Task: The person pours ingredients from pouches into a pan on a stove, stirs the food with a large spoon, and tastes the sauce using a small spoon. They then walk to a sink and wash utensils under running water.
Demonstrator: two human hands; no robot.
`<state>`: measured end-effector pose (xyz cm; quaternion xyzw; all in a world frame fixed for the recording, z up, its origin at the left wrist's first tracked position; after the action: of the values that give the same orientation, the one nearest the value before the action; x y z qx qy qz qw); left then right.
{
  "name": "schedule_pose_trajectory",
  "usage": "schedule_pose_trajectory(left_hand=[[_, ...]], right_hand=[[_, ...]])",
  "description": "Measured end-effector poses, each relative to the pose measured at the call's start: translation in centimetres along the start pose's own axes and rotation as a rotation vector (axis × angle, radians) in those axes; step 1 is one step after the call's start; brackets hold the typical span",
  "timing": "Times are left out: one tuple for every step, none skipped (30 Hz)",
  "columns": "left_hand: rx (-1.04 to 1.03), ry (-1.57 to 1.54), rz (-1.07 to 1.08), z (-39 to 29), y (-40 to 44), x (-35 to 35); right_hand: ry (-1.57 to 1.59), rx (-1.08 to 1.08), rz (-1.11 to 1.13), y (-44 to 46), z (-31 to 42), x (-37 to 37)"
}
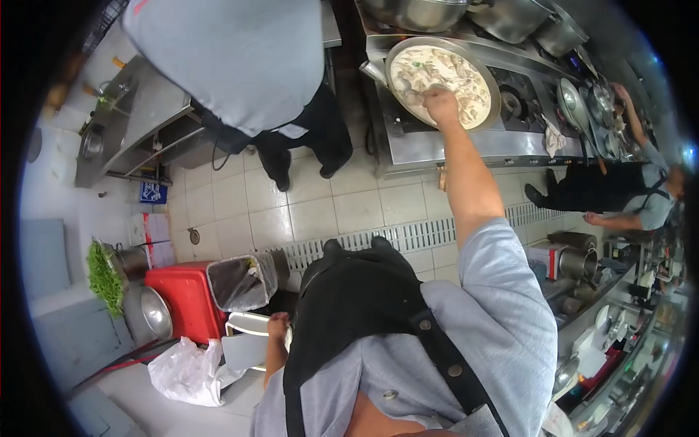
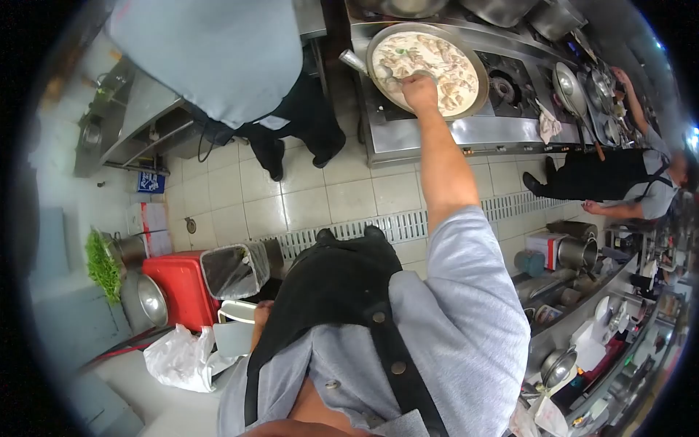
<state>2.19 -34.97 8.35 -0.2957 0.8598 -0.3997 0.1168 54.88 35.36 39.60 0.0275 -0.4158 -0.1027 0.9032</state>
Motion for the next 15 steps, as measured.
schedule_pose_trajectory(left_hand=[[0.187, -0.135, 0.174, 1.0, -0.7, -0.2], [0.073, 0.051, 0.120, 1.9, -1.7, -1.3], [-0.042, 0.236, 0.065, 2.7, -2.4, -2.7], [-0.117, 0.434, 0.073, 2.9, -2.7, -3.7], [-0.188, 0.635, 0.081, 3.1, -3.0, -4.4], [-0.258, 0.836, 0.088, 2.8, -3.7, -5.3], [-0.204, 0.736, 0.089, 2.4, -4.4, -6.6], [-0.153, 0.637, 0.092, 1.6, -4.9, -8.4], [-0.102, 0.538, 0.098, 0.7, -5.3, -10.4], [-0.083, 0.517, 0.068, -0.1, -5.5, -12.4], [-0.063, 0.497, 0.038, -0.8, -5.7, -14.1], [-0.045, 0.477, 0.009, -1.7, -5.7, -15.6], [-0.077, 0.465, 0.033, -2.7, -5.6, -17.0], [-0.106, 0.453, 0.059, -3.6, -5.7, -18.4], [-0.130, 0.441, 0.084, -4.4, -6.0, -19.7]], right_hand=[[0.057, -0.042, -0.010, -0.2, -0.1, 0.5], [0.112, -0.082, -0.018, -0.4, -0.2, 1.1], [0.157, -0.072, 0.007, -0.6, -0.5, 1.6], [0.200, -0.062, 0.034, -0.8, -0.9, 2.0], [0.242, -0.054, 0.062, -1.1, -1.5, 2.4], [0.335, -0.083, 0.069, -1.4, -1.9, 2.9], [0.356, -0.070, 0.073, -1.6, -2.1, 3.5], [0.377, -0.057, 0.075, -1.8, -2.2, 4.3], [0.396, -0.045, 0.073, -1.9, -2.6, 4.9], [0.458, -0.077, 0.094, -1.6, -3.3, 5.0], [0.519, -0.110, 0.114, -1.1, -4.0, 4.9], [0.581, -0.141, 0.133, -0.7, -4.7, 4.9], [0.606, -0.144, 0.131, -0.9, -4.2, 6.0], [0.629, -0.149, 0.131, -1.0, -3.8, 7.2], [0.650, -0.156, 0.133, -1.3, -3.8, 8.4]])
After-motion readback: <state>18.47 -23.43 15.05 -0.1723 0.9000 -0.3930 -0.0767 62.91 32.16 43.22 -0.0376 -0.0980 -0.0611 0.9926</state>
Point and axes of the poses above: each hand's wrist, its own y-axis towards the middle knuckle, its own x-axis out of the back of the hand, z = x × y, the point moved 2 cm from there along y, towards the middle knuckle, and after that the axes turned 2 degrees about -y, right-handed, at the moved point
